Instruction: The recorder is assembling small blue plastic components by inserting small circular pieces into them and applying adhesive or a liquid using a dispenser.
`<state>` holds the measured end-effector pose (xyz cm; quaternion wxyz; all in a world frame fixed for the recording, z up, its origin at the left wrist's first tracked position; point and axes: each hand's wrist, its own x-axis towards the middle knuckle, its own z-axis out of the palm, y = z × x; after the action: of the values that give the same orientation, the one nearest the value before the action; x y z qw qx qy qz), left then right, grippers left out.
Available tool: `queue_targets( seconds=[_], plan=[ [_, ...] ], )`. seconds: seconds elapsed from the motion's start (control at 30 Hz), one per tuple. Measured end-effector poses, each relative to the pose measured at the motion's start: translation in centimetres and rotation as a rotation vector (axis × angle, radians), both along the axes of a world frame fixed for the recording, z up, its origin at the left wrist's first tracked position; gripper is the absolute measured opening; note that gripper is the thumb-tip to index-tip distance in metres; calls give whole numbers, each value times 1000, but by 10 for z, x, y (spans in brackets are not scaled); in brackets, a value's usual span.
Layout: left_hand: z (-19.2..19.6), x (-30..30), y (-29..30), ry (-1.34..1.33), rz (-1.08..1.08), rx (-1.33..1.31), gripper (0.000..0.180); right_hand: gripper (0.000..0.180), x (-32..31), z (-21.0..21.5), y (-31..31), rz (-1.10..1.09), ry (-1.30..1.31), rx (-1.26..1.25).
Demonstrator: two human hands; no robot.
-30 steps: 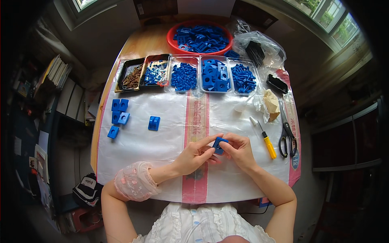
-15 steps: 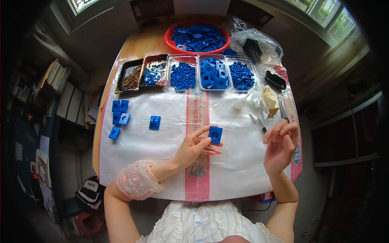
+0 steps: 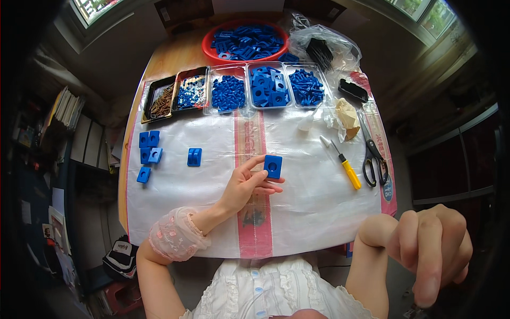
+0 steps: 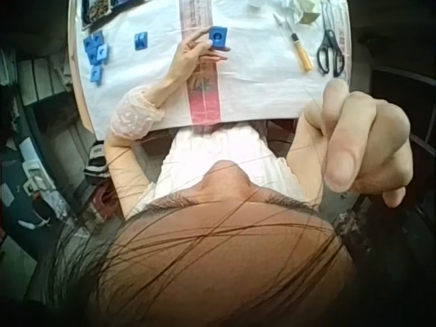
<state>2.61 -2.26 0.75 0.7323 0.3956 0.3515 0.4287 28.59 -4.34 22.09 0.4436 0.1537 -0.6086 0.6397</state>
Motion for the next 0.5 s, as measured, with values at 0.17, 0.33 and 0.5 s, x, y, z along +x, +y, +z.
queue_targets(
  seconds=[0.17,0.33,0.5],
  plan=[
    [-4,-2,-1,-5,-7,-1,44,25,-12,-6,2,91,45,-47],
    [-5,-2,0,-3,-21,-1,44,26,-9,-9,3,97,89,-89],
    [-5,-2,0,-11,-11,-22,44,28,-5,-10,8,102,129,-135]
  ],
)
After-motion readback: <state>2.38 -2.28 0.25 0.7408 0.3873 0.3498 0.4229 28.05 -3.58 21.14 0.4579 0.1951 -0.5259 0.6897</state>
